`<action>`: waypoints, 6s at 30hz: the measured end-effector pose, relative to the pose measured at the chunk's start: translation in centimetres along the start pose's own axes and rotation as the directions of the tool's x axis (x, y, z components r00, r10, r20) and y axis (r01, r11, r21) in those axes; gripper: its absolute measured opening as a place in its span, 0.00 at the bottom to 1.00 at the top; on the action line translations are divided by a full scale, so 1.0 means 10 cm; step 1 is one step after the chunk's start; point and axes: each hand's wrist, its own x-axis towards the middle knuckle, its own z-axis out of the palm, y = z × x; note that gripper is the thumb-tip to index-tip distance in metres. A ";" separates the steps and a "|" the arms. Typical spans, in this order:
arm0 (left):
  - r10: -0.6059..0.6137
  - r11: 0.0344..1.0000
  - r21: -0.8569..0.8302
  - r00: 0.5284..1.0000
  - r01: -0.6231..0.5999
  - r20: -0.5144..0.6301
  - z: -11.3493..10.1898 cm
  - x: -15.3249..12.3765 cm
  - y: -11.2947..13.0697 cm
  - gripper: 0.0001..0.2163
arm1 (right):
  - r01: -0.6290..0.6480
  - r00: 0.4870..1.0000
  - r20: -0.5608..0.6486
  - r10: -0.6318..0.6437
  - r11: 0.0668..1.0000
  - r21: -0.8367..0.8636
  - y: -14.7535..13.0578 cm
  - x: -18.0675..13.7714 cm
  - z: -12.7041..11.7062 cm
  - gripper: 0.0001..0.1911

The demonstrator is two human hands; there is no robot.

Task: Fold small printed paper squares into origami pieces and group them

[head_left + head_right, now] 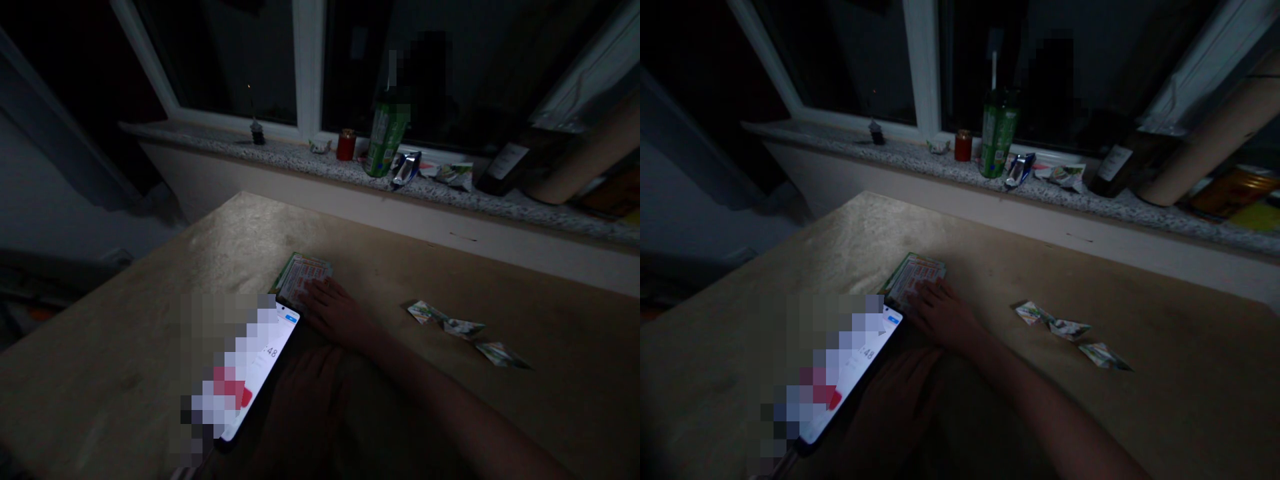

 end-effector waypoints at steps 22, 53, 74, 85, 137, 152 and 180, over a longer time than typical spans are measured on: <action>0.232 0.970 -0.072 0.973 -0.232 0.001 -0.08 0.03 0.07 0.17 | 0.013 0.984 0.173 -0.044 0.984 0.180 -0.05 -0.80 -0.26 0.26; 0.723 0.688 -0.161 0.646 -0.708 0.246 0.11 0.03 0.46 0.18 | -0.223 0.962 0.223 0.159 0.927 0.301 -0.42 -2.22 -0.67 0.32; 0.777 0.617 -0.297 0.502 -0.729 0.380 0.26 0.43 0.79 0.38 | -0.335 0.942 0.153 0.298 0.865 0.373 -0.39 -2.69 -0.95 0.34; 0.722 0.690 -0.266 0.621 -0.673 0.305 0.35 0.36 0.65 0.37 | -0.385 0.903 0.055 0.425 0.748 0.540 -0.36 -2.69 -0.97 0.17; 0.563 0.818 -0.048 0.781 -0.573 0.270 0.55 0.11 1.05 0.36 | -0.656 0.709 -0.194 0.678 0.735 0.171 0.05 -2.34 -0.62 0.07; 0.573 0.815 -0.109 0.763 -0.569 0.299 0.53 0.12 1.06 0.37 | -0.647 0.717 -0.198 0.669 0.744 0.168 0.06 -2.33 -0.63 0.06; 0.671 0.727 0.027 0.718 -0.686 0.187 0.53 0.02 1.01 0.37 | -0.560 0.828 0.020 0.561 0.828 -0.044 -0.78 -2.82 -0.72 0.31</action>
